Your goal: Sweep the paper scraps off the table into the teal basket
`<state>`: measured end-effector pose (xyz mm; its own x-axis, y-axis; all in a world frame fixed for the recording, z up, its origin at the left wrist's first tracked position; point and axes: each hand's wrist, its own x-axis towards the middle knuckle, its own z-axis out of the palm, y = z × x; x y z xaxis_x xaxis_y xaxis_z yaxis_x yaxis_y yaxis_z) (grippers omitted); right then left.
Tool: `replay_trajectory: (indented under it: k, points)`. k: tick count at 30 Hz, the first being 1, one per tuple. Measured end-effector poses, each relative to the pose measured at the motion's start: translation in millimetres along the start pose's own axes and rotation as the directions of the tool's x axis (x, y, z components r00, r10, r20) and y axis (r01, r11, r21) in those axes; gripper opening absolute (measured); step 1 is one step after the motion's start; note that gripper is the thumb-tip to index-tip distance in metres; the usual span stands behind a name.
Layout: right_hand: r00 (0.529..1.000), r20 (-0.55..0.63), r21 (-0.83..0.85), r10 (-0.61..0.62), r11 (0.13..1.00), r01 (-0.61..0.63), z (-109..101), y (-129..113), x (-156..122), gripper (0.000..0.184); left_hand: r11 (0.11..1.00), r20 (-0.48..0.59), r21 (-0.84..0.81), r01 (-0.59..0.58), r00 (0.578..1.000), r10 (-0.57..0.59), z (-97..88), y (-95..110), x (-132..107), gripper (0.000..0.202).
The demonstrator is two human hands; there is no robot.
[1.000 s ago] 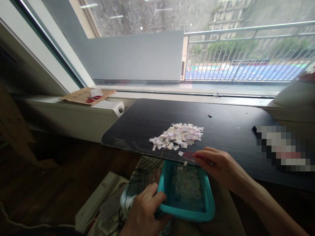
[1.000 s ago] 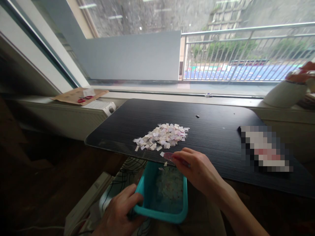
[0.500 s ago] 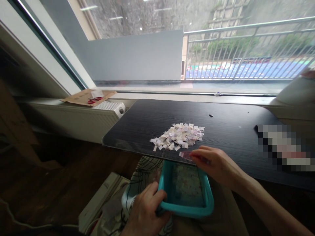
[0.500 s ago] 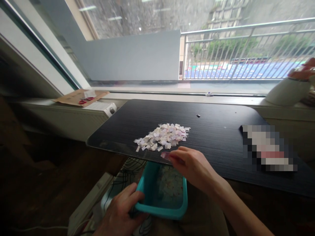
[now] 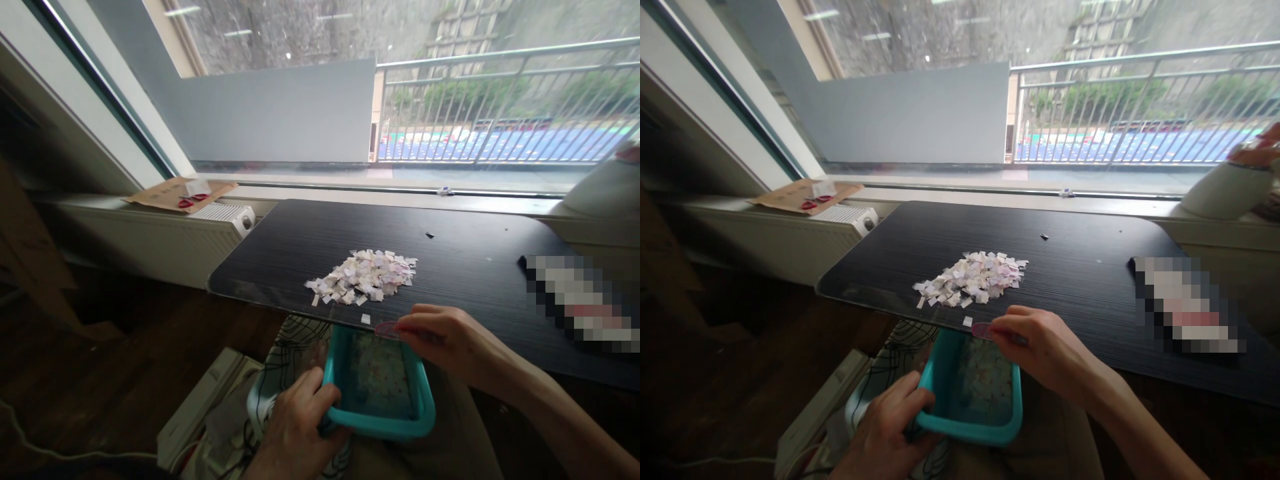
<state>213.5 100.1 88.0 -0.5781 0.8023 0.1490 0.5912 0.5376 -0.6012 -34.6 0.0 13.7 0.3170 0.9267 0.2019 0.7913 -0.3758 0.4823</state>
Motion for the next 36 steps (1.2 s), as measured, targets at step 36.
replay_trajectory:
  k: [36]
  points:
    - [0.99, -0.12, -0.059, 0.069, 0.995, -0.076, 5.2, -0.8, 9.4, 0.027, 0.944, 0.198, 0.115, -0.31, 0.938, 0.284, 34.5, 31.3, 17.4, 0.028]
